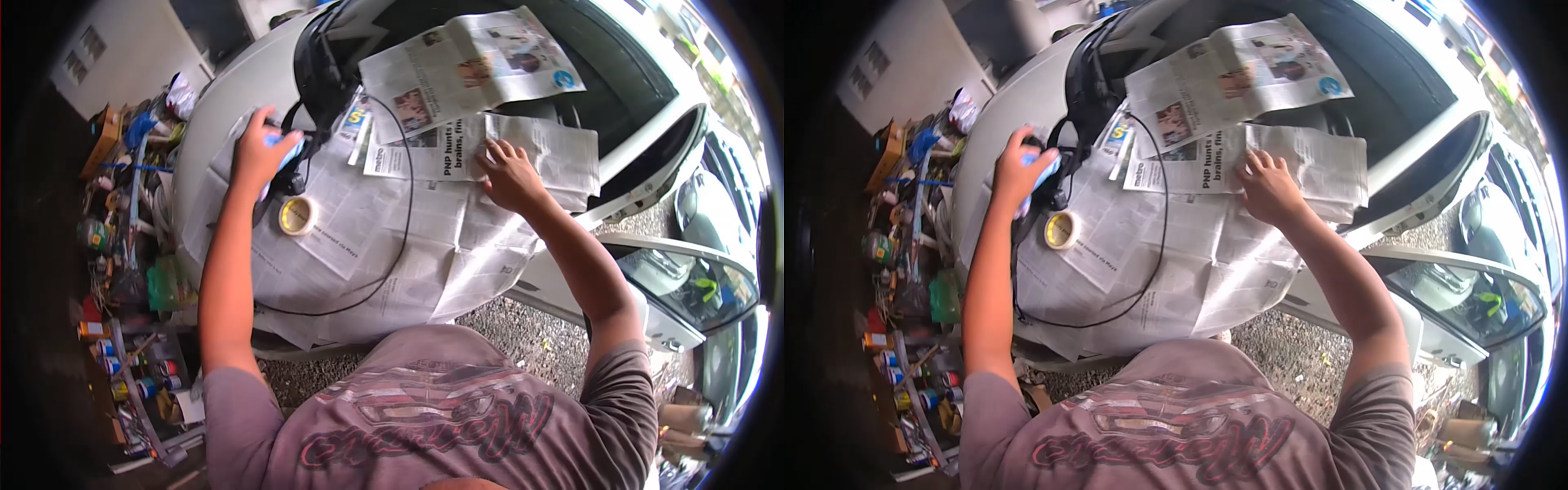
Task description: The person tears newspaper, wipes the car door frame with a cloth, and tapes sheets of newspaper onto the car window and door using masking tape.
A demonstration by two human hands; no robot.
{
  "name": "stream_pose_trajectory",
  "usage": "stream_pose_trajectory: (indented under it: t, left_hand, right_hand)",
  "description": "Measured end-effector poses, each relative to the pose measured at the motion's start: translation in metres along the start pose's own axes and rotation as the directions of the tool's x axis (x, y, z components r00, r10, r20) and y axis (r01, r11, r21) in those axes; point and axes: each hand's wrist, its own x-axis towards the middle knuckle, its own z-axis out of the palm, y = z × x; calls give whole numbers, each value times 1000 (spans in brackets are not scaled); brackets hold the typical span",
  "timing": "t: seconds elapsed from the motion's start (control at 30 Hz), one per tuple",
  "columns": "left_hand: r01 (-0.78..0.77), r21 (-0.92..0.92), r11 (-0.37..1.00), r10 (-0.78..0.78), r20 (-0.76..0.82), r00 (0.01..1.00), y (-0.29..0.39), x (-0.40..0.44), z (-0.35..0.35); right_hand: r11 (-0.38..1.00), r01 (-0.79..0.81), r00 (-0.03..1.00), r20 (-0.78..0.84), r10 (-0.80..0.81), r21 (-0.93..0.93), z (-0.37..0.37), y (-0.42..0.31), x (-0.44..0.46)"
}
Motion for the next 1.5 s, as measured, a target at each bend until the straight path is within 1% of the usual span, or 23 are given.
stream_pose_trajectory:
  t: [0.03, 0.1, 0.17, 0.23, 0.3, 0.37, 0.43, 0.57, 0.7, 0.77, 0.83, 0.9, 0.97, 1.03, 1.07, 1.1, 1.13, 1.17, 1.23, 1.27, 1.37, 1.43, 1.5]
  left_hand:
    - [31, 8, 999, -31, -3, 1000, 5, -19, -5]
    - [126, 189, 974, -163, 195, 967, -6, -54, -11]
    - [162, 328, 931, -262, 289, 921, 2, -96, -6]
    - [83, 479, 874, -234, 265, 935, -7, -126, 14]
    - [100, 529, 842, -265, 247, 932, -11, -135, 32]
    - [118, 579, 807, -296, 223, 929, -19, -138, 45]
    - [106, 612, 784, -336, 273, 902, -30, -137, 50]
    - [68, 601, 796, -258, 234, 937, -27, -145, 57]
    - [167, 453, 876, -272, 178, 946, 63, -142, 34]
    - [123, 151, 981, -145, 141, 979, 101, -134, 29]
    - [21, 121, 992, -36, 121, 992, 140, -128, 27]
    - [-75, 72, 995, 65, 126, 990, 170, -123, 34]
    - [-261, -19, 965, 261, 46, 964, 206, -121, 51]
    - [-355, -45, 934, 357, 56, 932, 231, -116, 75]
    - [-363, -90, 927, 370, 71, 926, 240, -111, 88]
    - [-371, -135, 919, 384, 86, 919, 249, -107, 100]
    - [-382, -143, 913, 395, 81, 915, 254, -106, 110]
    - [-397, -174, 901, 416, 90, 905, 258, -105, 121]
    - [-415, -214, 884, 441, 95, 892, 270, -108, 132]
    - [-427, -265, 865, 461, 78, 884, 277, -112, 135]
    - [-470, -317, 824, 512, 59, 857, 297, -132, 138]
    - [-505, -329, 798, 547, 42, 836, 303, -144, 138]
    - [-563, -368, 740, 614, 27, 789, 309, -154, 141]
  right_hand:
    - [1000, -20, 1000, -2, 20, -1, 1, 9, -2]
    - [998, 3, 996, -93, -9, -69, 3, 22, -5]
    - [996, -6, 993, -117, -4, -85, 10, 36, -6]
    - [993, 27, 986, -157, -46, -117, 21, 49, -6]
    - [983, 61, 983, -159, -88, -172, 7, 59, -6]
    - [998, 33, 995, -90, -38, -57, -6, 72, -4]
    - [998, 32, 985, -167, -41, -59, -20, 86, -5]
    - [991, -81, 981, -170, 98, 106, -45, 98, -4]
    - [961, -272, 960, -54, 274, 45, -120, 125, -23]
    - [922, -384, 909, -157, 386, 43, -152, 154, -36]
    - [832, -549, 814, -170, 555, 85, -201, 174, -48]
    - [800, -585, 724, -360, 589, 133, -222, 201, -67]
    - [739, -636, 638, -388, 665, 222, -238, 219, -81]
    - [762, -599, 598, -494, 631, 246, -240, 222, -100]
    - [686, -468, 617, -350, 705, 558, -240, 225, -110]
    - [502, -312, 659, -197, 726, 806, -240, 227, -120]
    - [438, -223, 655, -199, 729, 871, -235, 229, -129]
    - [360, -184, 661, -156, 734, 915, -233, 226, -142]
    - [342, -232, 587, -149, 796, 911, -237, 197, -164]
    - [361, -359, 581, -97, 808, 861, -235, 190, -174]
    - [261, -233, 580, -82, 811, 937, -212, 154, -196]
    - [67, -131, 587, 23, 809, 989, -202, 120, -209]
    - [-77, -199, 659, 192, 728, 977, -180, 103, -231]
